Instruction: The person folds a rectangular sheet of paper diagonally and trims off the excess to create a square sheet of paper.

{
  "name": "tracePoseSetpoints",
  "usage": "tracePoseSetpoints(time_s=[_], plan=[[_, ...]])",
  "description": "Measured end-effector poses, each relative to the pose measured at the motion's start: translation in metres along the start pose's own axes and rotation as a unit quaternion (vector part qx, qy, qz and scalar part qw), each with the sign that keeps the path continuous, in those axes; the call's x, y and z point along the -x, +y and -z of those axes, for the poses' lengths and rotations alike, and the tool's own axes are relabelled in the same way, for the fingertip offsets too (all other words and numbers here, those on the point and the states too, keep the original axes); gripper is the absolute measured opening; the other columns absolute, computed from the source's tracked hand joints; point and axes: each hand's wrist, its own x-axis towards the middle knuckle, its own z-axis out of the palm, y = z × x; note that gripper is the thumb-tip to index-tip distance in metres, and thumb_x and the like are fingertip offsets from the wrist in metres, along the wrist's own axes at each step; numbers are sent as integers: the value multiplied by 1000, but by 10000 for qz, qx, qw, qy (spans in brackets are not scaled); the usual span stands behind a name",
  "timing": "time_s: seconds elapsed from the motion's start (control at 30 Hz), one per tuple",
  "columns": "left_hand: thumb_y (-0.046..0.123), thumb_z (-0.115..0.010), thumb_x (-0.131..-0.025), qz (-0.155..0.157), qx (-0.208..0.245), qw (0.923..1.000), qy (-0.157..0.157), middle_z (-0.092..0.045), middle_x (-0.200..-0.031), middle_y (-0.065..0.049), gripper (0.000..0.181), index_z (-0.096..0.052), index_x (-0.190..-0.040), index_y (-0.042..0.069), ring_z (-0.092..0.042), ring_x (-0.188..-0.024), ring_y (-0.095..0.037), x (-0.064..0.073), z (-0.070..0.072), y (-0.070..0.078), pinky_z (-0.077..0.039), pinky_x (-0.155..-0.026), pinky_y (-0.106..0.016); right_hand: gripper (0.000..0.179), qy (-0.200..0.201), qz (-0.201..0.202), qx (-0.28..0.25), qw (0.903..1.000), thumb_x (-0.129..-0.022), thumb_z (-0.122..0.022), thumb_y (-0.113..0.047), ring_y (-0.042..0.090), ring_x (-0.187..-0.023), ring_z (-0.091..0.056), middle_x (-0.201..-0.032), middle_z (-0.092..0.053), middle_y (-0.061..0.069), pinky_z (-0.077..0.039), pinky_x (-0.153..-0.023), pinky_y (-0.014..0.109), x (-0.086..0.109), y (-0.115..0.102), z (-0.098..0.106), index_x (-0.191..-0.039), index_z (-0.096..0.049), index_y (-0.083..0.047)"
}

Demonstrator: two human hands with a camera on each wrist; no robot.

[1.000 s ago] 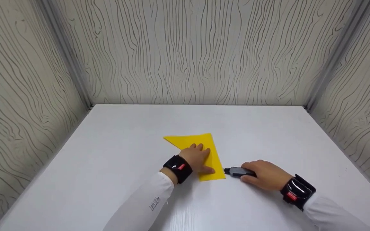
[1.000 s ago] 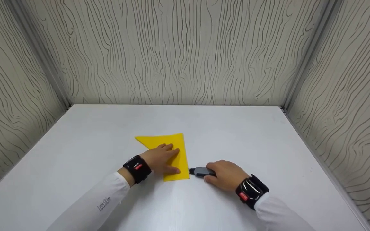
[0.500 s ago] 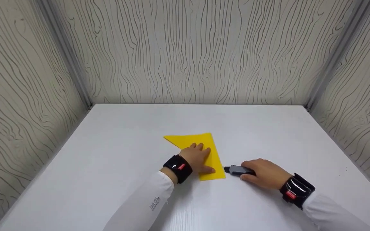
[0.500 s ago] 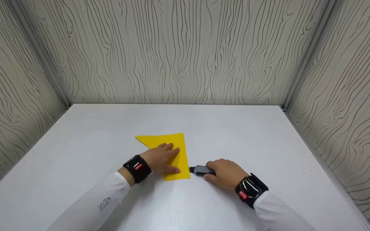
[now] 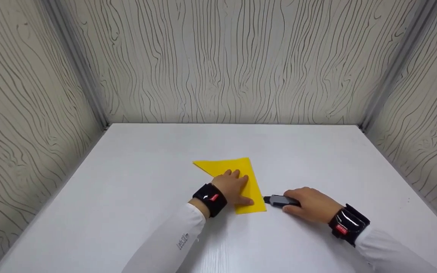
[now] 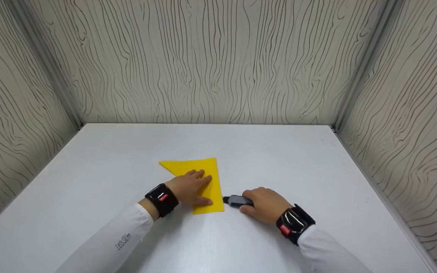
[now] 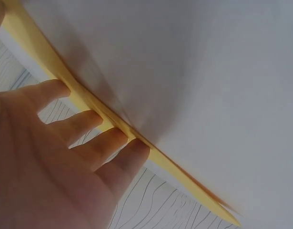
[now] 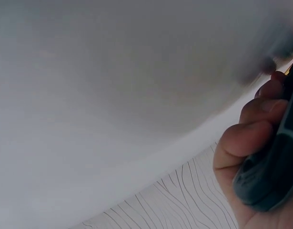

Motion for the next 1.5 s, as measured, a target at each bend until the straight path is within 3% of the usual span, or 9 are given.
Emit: tracePoseSetpoints(time_s=[0.17,0.5,0.7,1.1,1.33,1.5], plan=[[78,-60,-98,-10,37,10000,-52,-43,-174,-9,89,-42,-169,27,-41,-160,-34,0,2,-1,-41,-128,-50,33,60,107,-50,9999,-102,-75,-41,10,-85,-54,-93,-63,-11,-45,-78,34,0,5,0,-121,-74,-14],[78,-59,-98,-10,50,10000,-54,-42,-174,-10,89,-42,-169,27,-42,-160,-35,1,2,-1,-40,-129,-50,42,-3,20,43,10000,-102,-75,-42,13,-90,-58,-107,-74,-5,-54,-86,42,-4,3,1,-129,-74,-10],[78,-59,-98,5,-7,10000,-24,-43,-173,-9,88,-42,-168,27,-42,-160,-35,1,3,0,-41,-128,-50,38,60,30,71,10000,-102,-75,-41,12,-88,-56,-100,-70,-8,-51,-82,39,-5,4,0,-126,-74,-12],[81,-60,-96,-100,-328,9992,211,-55,-162,-8,86,-51,-163,27,-55,-146,-32,-1,0,0,-51,-119,-45,35,153,49,137,9998,-102,-75,-38,13,-88,-57,-99,-69,-7,-51,-82,39,-4,6,0,-123,-74,-11],[81,-61,-95,-16,-309,9993,212,-55,-164,-7,87,-52,-163,27,-54,-148,-32,-4,-2,0,-51,-120,-45,43,117,-32,101,9999,-103,-74,-43,16,-93,-63,-110,-76,0,-57,-91,48,-8,3,-2,-128,-73,-8],[80,-62,-95,-28,-187,9996,225,-55,-163,-7,86,-52,-163,27,-53,-148,-32,-2,-2,0,-50,-120,-46,38,119,-52,116,9998,-102,-76,-39,14,-89,-58,-102,-71,-4,-53,-85,42,-8,6,0,-125,-74,-10]])
